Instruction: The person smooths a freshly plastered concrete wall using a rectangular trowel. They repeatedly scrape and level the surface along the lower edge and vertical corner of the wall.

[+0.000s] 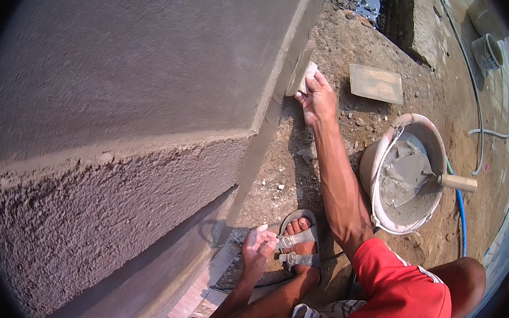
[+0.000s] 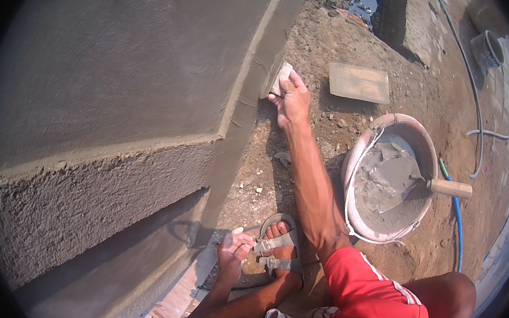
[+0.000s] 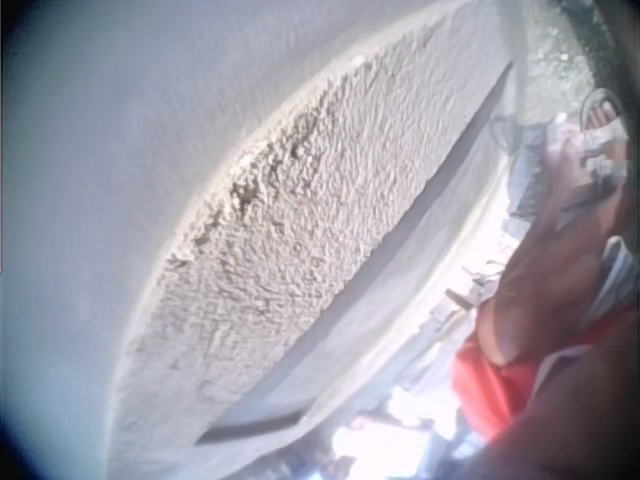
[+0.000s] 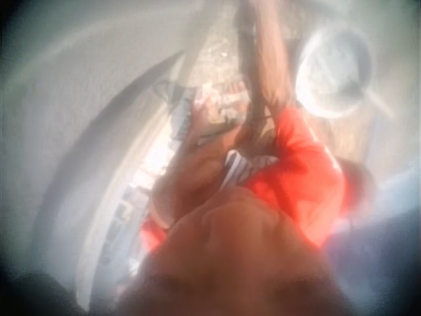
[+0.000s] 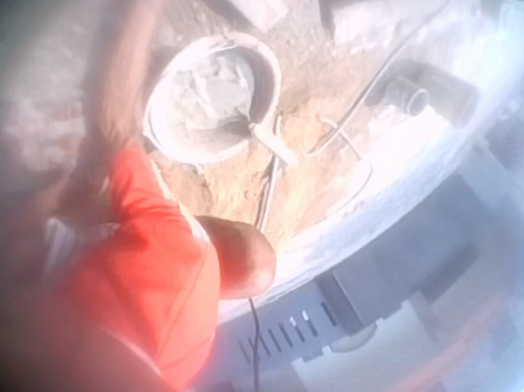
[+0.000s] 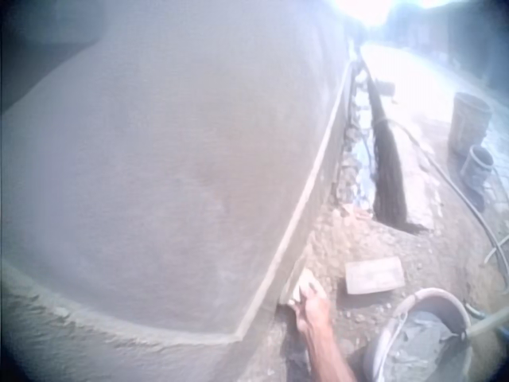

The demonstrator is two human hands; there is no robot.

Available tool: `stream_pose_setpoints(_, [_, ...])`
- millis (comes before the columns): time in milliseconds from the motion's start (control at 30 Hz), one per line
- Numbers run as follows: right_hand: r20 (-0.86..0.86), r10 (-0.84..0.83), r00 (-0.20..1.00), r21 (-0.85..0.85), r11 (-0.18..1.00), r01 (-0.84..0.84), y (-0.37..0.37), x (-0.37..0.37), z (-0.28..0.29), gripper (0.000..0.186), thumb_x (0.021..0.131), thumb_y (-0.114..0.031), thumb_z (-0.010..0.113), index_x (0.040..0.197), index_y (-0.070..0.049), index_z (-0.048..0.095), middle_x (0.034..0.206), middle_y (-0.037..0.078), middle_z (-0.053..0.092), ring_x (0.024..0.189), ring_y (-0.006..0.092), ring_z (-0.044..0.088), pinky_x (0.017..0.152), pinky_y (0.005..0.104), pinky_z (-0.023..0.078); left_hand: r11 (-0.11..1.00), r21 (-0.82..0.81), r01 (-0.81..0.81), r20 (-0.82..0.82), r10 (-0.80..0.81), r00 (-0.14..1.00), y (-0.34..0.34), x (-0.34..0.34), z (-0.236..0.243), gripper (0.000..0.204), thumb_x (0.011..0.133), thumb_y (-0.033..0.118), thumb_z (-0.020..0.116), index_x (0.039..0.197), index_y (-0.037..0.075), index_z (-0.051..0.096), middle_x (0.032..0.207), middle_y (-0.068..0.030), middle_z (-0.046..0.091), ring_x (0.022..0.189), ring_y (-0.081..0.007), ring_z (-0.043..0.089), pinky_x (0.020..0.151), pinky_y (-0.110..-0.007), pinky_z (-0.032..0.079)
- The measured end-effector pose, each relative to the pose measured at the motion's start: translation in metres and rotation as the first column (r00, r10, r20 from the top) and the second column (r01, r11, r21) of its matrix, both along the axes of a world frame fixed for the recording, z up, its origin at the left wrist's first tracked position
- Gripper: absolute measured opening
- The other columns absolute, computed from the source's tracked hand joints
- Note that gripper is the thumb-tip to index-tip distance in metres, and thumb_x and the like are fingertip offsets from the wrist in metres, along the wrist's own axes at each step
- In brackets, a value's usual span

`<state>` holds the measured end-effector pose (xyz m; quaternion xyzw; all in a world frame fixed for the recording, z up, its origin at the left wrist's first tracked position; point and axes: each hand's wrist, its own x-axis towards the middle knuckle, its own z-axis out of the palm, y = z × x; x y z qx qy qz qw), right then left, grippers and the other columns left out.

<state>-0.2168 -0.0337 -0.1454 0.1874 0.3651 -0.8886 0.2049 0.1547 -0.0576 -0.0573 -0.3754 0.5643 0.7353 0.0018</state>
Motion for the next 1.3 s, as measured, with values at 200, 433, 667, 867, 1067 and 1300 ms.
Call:
stream_pose_setpoints(200, [-0.167,-0.042,0.985,-0.097,0.995,0.026,-0.01,0.027,0.078,0.038,0.09,-0.006,0.052,0.127,0.0,0.045,0.104,0.008,0.062,0.08,0.0119,0.062,0.058,0.0259,0.052,0.999,0.003,-0.049,0.018,0.049,0.999,0.0,0.001,0.002,0.046,0.08,0.013,0.064,0.119,-0.002,0.044,0.097,-0.0106,0.057,0.087,-0.0164,0.058,0.082,-0.03,0.046])
stream_pose_setpoints(433, [-0.272,-0.117,0.955,-0.488,0.872,-0.032,0.037,0.049,0.115,0.043,0.09,-0.006,0.052,0.131,-0.001,0.039,0.122,0.013,0.055,0.11,0.0224,0.055,0.095,0.0398,0.046,1.0,-0.021,-0.005,0.031,0.006,0.999,0.004,-0.003,0.01,0.043,0.083,0.005,0.06,0.122,-0.002,0.043,0.1,-0.0094,0.056,0.09,-0.0145,0.056,0.083,-0.028,0.044])
stream_pose_setpoints(667, [0.01,0.065,0.998,-0.301,0.952,-0.059,0.044,0.085,0.017,0.04,0.091,-0.004,0.045,0.13,-0.006,0.04,0.115,0.008,0.056,0.101,0.0189,0.057,0.076,0.037,0.053,0.996,0.088,-0.033,-0.057,0.038,0.998,0.016,-0.004,0.007,0.046,0.083,0.006,0.062,0.124,-0.002,0.042,0.102,-0.0079,0.055,0.091,-0.0131,0.055,0.084,-0.027,0.044])
stream_pose_setpoints(867, [0.058,0.141,0.988,-0.175,0.976,-0.129,0.013,0.089,-0.01,0.034,0.092,-0.009,0.048,0.126,-0.009,0.045,0.108,0.004,0.06,0.092,0.0158,0.061,0.067,0.0318,0.054,0.998,0.059,-0.023,-0.066,0.026,0.997,0.021,0.004,0.005,0.045,0.083,0.007,0.063,0.122,-0.004,0.043,0.1,-0.0077,0.056,0.09,-0.0131,0.055,0.084,-0.028,0.044])
stream_pose_setpoints(1067, [0.07,0.139,0.988,-0.053,0.989,-0.136,0.0,0.094,0.009,0.037,0.091,-0.005,0.044,0.128,-0.007,0.042,0.106,0.007,0.061,0.085,0.016,0.062,0.064,0.0303,0.053,0.997,0.055,-0.051,-0.085,0.055,0.995,0.025,0.012,0.004,0.045,0.083,0.007,0.062,0.122,-0.005,0.043,0.1,-0.008,0.056,0.09,-0.013,0.055,0.083,-0.028,0.044])
stream_pose_setpoints(1300, [-0.067,0.102,0.993,-0.153,0.982,-0.111,-0.002,0.111,0.101,0.038,0.089,-0.003,0.048,0.127,-0.002,0.042,0.106,0.007,0.06,0.086,0.015,0.061,0.066,0.031,0.053,1.0,-0.005,-0.022,-0.093,0.022,0.995,0.025,0.012,0.006,0.044,0.084,0.009,0.061,0.121,-0.005,0.044,0.099,-0.0086,0.057,0.088,-0.0131,0.056,0.081,-0.027,0.045])
